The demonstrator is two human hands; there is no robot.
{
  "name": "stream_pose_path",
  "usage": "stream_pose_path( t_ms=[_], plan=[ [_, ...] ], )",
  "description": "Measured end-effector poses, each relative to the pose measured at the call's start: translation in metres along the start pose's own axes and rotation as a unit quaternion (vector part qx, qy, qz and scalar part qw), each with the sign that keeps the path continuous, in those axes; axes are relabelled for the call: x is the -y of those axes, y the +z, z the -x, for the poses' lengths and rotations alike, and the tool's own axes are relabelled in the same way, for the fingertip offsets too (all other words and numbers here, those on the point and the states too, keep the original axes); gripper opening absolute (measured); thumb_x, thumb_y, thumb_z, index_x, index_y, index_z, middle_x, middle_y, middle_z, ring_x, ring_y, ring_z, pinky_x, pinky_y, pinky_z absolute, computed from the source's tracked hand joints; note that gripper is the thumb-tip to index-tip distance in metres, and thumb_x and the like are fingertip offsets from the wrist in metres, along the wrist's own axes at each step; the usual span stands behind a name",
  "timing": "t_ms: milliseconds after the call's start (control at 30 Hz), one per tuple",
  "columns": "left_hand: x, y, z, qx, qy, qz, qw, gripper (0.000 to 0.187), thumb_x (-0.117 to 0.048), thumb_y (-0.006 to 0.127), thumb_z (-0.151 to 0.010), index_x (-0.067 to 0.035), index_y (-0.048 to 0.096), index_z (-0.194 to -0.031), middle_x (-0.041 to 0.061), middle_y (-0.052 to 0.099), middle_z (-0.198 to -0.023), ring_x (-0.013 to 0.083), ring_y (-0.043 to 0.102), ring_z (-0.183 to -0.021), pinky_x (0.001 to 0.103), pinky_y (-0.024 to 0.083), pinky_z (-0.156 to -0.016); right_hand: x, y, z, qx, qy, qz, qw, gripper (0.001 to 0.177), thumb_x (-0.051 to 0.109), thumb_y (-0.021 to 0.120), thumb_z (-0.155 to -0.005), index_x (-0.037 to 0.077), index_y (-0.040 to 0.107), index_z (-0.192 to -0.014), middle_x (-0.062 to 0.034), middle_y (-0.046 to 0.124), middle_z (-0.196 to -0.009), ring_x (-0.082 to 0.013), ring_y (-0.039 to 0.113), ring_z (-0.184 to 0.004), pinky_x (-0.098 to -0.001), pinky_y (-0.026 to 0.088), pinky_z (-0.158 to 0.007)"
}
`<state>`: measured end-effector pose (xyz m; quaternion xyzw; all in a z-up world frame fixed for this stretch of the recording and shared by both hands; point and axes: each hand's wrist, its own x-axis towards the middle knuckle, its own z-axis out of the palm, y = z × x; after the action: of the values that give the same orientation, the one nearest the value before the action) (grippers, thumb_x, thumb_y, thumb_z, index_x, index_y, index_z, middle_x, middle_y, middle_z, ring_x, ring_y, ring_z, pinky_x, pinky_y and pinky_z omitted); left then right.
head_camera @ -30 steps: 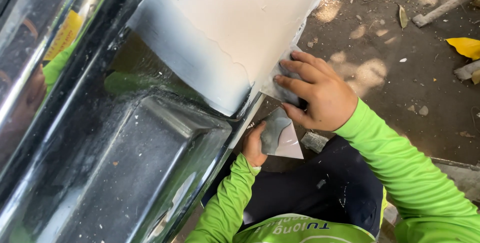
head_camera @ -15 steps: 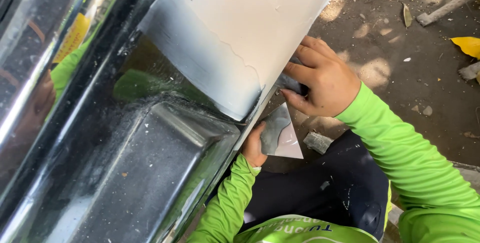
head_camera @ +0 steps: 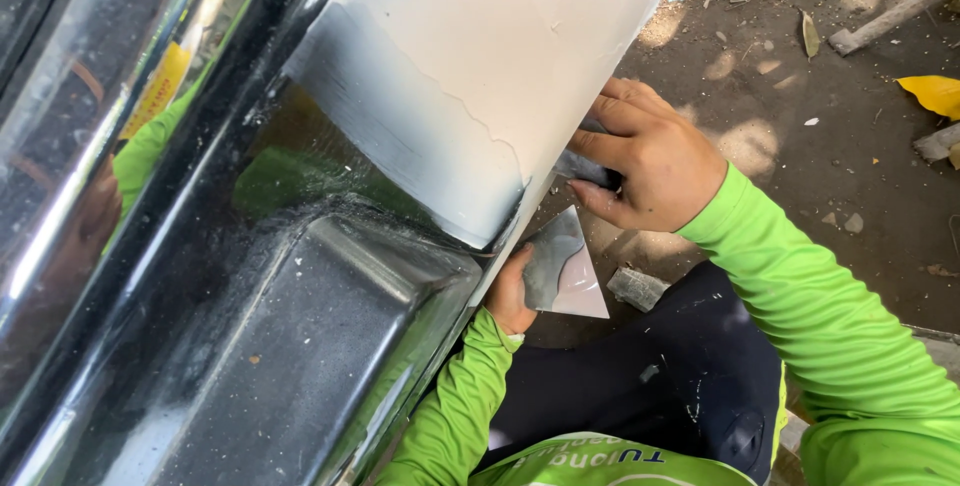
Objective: The person scoops a white paste from a container using a putty knife and applies it to the front bumper of a black car. They spread the filler over a damaged area and smooth it out with the tool.
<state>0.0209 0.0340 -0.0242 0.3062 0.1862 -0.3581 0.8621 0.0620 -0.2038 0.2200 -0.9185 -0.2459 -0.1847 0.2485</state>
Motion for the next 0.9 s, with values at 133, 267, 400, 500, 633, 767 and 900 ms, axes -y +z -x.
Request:
stream_pose_path(
  t_ms=[133, 267, 400, 500, 633, 767, 900],
  plan=[
    [0.001, 0.006, 0.002, 0.01, -0.011, 0.0, 1.0, 0.034, -0.017, 0.061, -0.098, -0.002, 0.062, -0.129, 0.01, 0.069, -0.122, 0.0238, 0.066, -0.112, 0.039, 0.051, -0.101, -0.001, -0.005, 0.013, -0.004, 0.002, 0.008, 1.0, 0.053, 0.019, 0.082, -0.072, -0.002, 0.072, -0.12, -0.0229, 0.063, -0.132, -0.0451, 0.055, -0.132, -0.0515, 0.049, -0.107],
    [0.005, 0.006, 0.001, -0.002, -0.003, -0.013, 1.0, 0.033, -0.017, 0.061, -0.098, -0.002, 0.063, -0.127, 0.01, 0.07, -0.12, 0.0235, 0.067, -0.11, 0.038, 0.052, -0.099, 0.003, -0.014, 0.024, -0.006, 0.027, -0.001, 1.0, 0.055, 0.018, 0.081, -0.071, 0.001, 0.072, -0.122, -0.0221, 0.063, -0.133, -0.0456, 0.055, -0.134, -0.0516, 0.049, -0.108],
    [0.008, 0.001, 0.002, -0.009, 0.002, -0.018, 1.0, 0.032, -0.016, 0.062, -0.098, -0.001, 0.063, -0.127, 0.01, 0.069, -0.12, 0.0236, 0.067, -0.11, 0.038, 0.052, -0.098, 0.004, -0.023, 0.023, -0.019, 0.022, 0.004, 1.0, 0.056, 0.016, 0.08, -0.069, 0.002, 0.071, -0.122, -0.0225, 0.063, -0.133, -0.0452, 0.055, -0.133, -0.0521, 0.049, -0.109],
    [0.008, 0.005, 0.007, -0.01, 0.007, -0.026, 1.0, 0.032, -0.016, 0.062, -0.099, -0.001, 0.062, -0.127, 0.011, 0.069, -0.119, 0.0241, 0.067, -0.109, 0.039, 0.053, -0.098, -0.003, -0.02, 0.016, -0.032, 0.01, -0.005, 0.999, 0.055, 0.017, 0.08, -0.072, 0.001, 0.07, -0.124, -0.0232, 0.061, -0.134, -0.0454, 0.055, -0.134, -0.0512, 0.049, -0.11],
    [0.005, 0.006, 0.012, -0.008, 0.005, -0.032, 0.999, 0.033, -0.018, 0.061, -0.098, 0.0, 0.062, -0.127, 0.012, 0.07, -0.119, 0.0245, 0.067, -0.11, 0.038, 0.053, -0.099, -0.005, -0.01, 0.009, -0.028, 0.004, 0.003, 1.0, 0.055, 0.019, 0.081, -0.073, 0.001, 0.071, -0.124, -0.0233, 0.061, -0.134, -0.0458, 0.055, -0.133, -0.05, 0.05, -0.108],
    [0.005, 0.001, 0.013, 0.004, 0.001, -0.029, 1.0, 0.035, -0.019, 0.06, -0.099, 0.0, 0.063, -0.128, 0.012, 0.07, -0.12, 0.0245, 0.067, -0.11, 0.038, 0.052, -0.1, -0.005, -0.005, 0.005, -0.021, 0.0, 0.009, 1.0, 0.053, 0.022, 0.083, -0.075, 0.001, 0.072, -0.122, -0.0233, 0.061, -0.134, -0.046, 0.056, -0.13, -0.0484, 0.051, -0.106],
    [0.005, -0.007, 0.012, 0.011, -0.015, -0.012, 1.0, 0.035, -0.021, 0.059, -0.1, 0.001, 0.063, -0.128, 0.012, 0.07, -0.121, 0.0246, 0.067, -0.111, 0.038, 0.051, -0.101, -0.006, -0.004, 0.003, -0.013, -0.01, -0.005, 1.0, 0.05, 0.023, 0.083, -0.075, 0.001, 0.072, -0.119, -0.0223, 0.062, -0.133, -0.0446, 0.057, -0.127, -0.0483, 0.05, -0.108]
  ],
)
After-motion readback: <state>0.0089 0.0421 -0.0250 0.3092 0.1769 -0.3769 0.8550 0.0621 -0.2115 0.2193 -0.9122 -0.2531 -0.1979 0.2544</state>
